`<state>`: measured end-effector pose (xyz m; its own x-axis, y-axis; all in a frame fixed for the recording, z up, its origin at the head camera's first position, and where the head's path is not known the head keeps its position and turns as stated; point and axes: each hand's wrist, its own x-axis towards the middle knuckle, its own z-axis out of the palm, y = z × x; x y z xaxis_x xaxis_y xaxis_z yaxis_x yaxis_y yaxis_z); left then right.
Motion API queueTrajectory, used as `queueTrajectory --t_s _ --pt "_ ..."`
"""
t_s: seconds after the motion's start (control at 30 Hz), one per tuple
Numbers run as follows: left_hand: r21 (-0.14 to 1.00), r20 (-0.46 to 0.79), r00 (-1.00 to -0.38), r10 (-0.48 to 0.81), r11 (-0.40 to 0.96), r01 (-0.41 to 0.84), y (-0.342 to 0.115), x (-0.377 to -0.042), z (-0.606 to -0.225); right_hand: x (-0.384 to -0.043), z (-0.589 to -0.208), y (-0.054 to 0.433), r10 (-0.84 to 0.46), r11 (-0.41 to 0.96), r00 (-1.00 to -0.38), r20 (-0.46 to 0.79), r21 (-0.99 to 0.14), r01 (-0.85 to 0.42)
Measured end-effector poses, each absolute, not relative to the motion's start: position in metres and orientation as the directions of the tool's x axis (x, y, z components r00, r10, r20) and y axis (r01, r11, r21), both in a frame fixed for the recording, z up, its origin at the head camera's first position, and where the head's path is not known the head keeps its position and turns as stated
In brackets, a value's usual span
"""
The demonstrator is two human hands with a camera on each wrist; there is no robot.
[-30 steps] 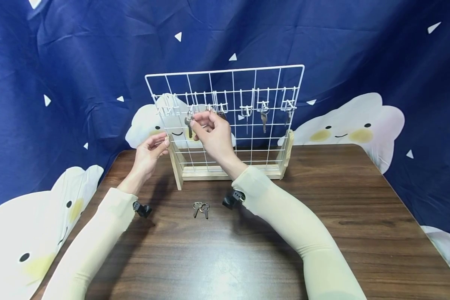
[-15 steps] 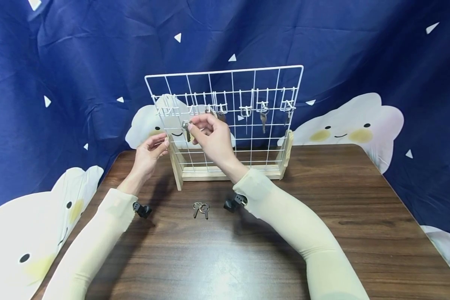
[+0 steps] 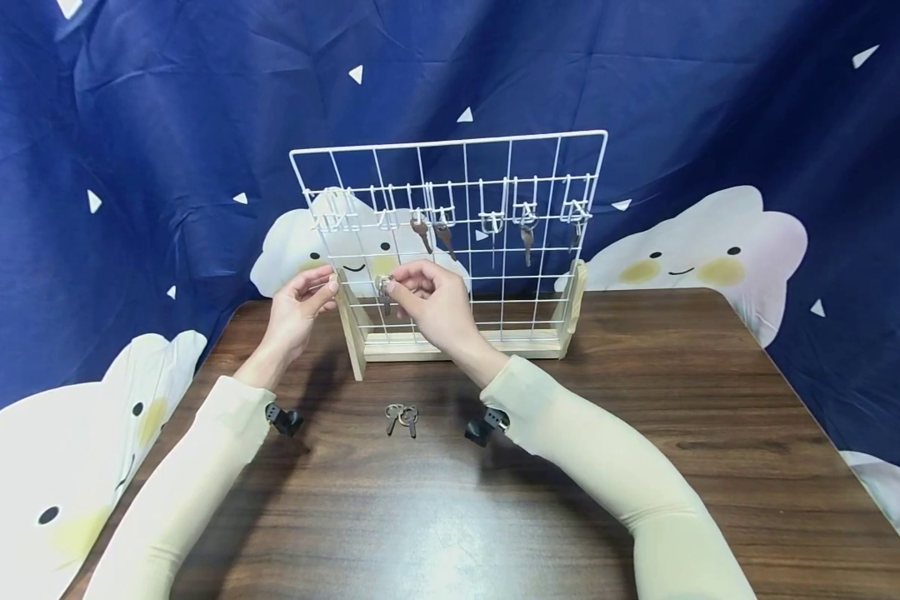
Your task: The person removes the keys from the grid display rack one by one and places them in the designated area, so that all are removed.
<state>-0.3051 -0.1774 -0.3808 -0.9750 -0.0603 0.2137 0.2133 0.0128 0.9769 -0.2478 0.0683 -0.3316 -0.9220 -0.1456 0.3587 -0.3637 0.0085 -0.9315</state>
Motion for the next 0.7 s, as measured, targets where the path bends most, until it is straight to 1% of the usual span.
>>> queueTrajectory --t_s 0.2,0.5,0.7 --pt "0.977 0.211 -0.976 -0.060 0.024 0.210 -0.177 -0.304 -0.379 -0.247 -0.349 0.075 -0.160 0.065 -0.945 0.286 -0.952 -0.299" --pt "0.979 0.202 -0.977 -0.064 0.015 0.202 -0.177 -0.303 -0.379 -0.245 -0.368 0.081 -0.172 0.134 -0.949 0.265 -0.948 -0.289" --pt "0.979 0.206 -0.977 -0.062 0.016 0.205 -0.177 -0.304 -0.379 -0.240 -0.382 0.084 -0.185 0.135 -0.957 0.225 -0.958 -0.252"
